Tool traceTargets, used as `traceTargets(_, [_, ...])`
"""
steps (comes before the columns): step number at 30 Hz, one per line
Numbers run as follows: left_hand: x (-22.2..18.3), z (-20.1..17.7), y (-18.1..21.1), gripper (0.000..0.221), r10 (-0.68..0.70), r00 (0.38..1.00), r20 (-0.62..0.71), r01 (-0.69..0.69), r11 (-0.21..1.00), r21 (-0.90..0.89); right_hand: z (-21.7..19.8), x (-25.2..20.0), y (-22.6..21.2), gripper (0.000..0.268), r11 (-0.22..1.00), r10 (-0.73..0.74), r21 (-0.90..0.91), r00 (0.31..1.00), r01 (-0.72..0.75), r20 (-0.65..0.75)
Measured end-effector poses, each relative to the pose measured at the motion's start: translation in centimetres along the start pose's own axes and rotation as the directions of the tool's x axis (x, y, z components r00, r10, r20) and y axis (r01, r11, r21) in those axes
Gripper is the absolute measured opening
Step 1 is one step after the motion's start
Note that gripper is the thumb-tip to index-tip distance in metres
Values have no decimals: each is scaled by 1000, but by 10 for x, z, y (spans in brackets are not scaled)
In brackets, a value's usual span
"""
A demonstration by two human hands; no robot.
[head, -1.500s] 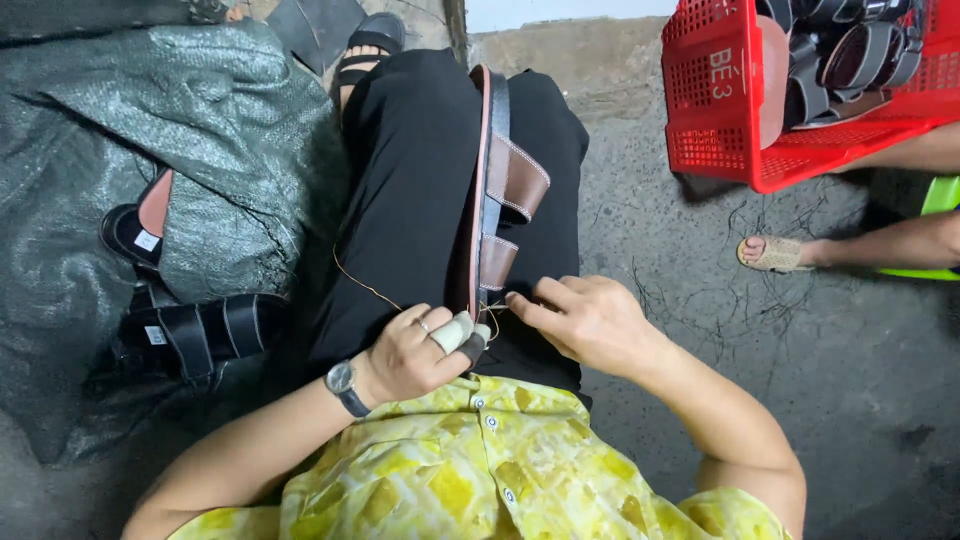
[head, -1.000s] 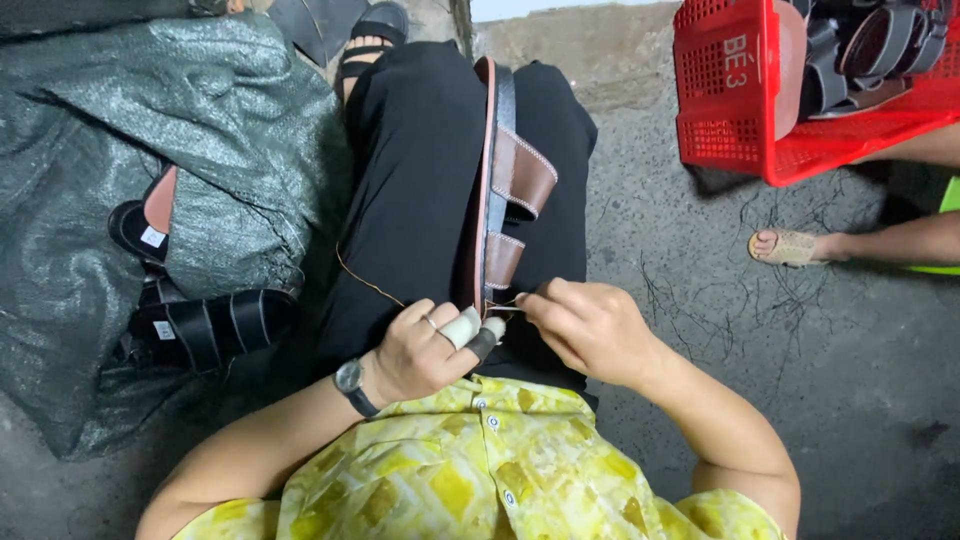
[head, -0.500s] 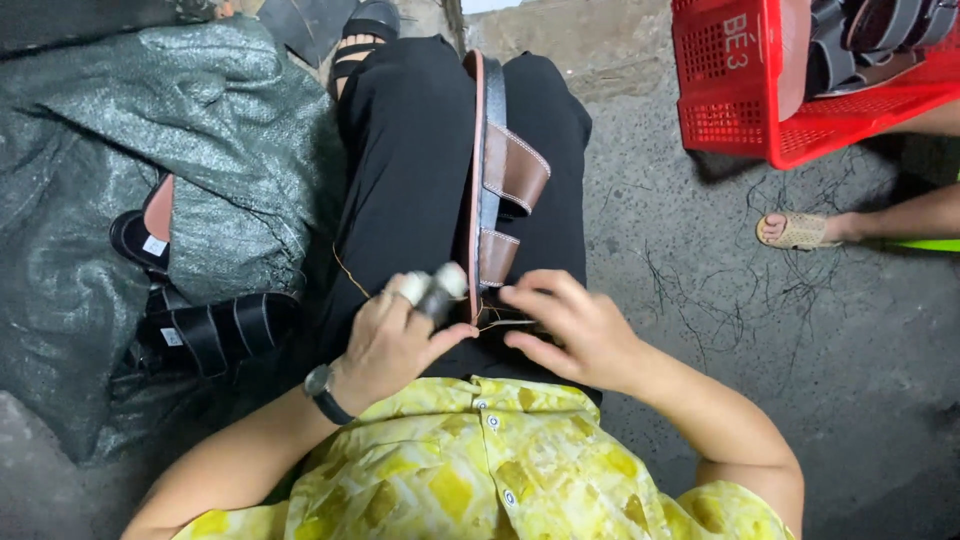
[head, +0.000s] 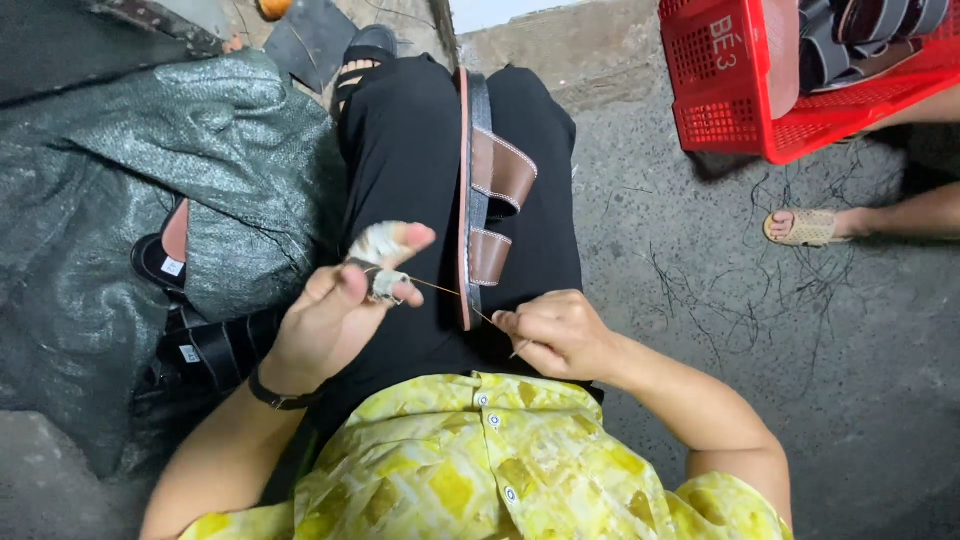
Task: Hand-sewing the straps of sandals to the soles using a needle and thread.
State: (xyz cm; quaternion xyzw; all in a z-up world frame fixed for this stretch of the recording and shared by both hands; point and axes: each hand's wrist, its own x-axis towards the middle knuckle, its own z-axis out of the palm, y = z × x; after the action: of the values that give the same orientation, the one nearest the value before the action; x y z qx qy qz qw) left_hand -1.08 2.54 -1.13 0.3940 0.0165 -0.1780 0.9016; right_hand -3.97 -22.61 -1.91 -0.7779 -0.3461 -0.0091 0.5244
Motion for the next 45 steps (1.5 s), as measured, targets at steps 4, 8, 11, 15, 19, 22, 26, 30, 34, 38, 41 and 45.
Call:
traceTargets(4, [-12, -10, -12, 12, -31, 983, 180, -40, 926, 375, -4, 15, -7, 15, 952, 163, 275, 984, -137, -74])
traceTargets(8, [-18, -11, -37, 37, 76, 953, 293, -278, -161, 947, 10, 18, -1, 10, 914, 239, 363, 964, -183, -117])
traceTargets(11, [-6, -24, -47, 62, 272, 914, 300, -244, -224, 944, 34, -5, 27, 12, 879, 368, 375, 920, -295, -138])
traceTargets(15, [5, -19, -22, 65, 248, 937, 246, -223, -115, 968, 10, -9, 20, 7, 859, 428, 365, 895, -359, -126])
traceTargets(19, [11, -22, 28, 22, 80, 995, 65, -67, 31, 997, -51, -23, 27, 16, 778, 626, 290, 732, -558, -268])
traceTargets(22, [13, 13, 17, 40, 8, 994, 108, -107, -95, 990, -75, -63, 100, 27, 644, 743, 298, 483, -705, -463])
traceTargets(26, [15, 40, -33, 43, -172, 883, 437, -459, -121, 880, -45, -151, 271, 14, 456, 834, 373, 242, -808, -496])
traceTargets(30, [22, 29, -36, 24, -231, 853, 469, -488, -29, 873, 27, -223, 403, 12, 390, 821, 160, 263, -907, -507])
traceTargets(34, [25, 31, -29, 23, -90, 973, 214, -216, -15, 976, 66, -223, 437, 36, 165, 902, -143, 208, -976, -378])
traceTargets(38, [21, 36, -28, 9, 40, 990, 133, -124, -178, 976, 68, -210, 434, 28, 21, 944, -108, 55, -994, -326])
traceTargets(41, [20, 42, -15, 11, -117, 993, 33, -43, -86, 995, 53, -196, 415, 42, 106, 886, 445, -119, -889, -449])
traceTargets(45, [22, 39, -14, 12, -125, 975, 183, -171, 97, 980, -9, -153, 317, 40, 169, 976, 910, -64, -378, -207])
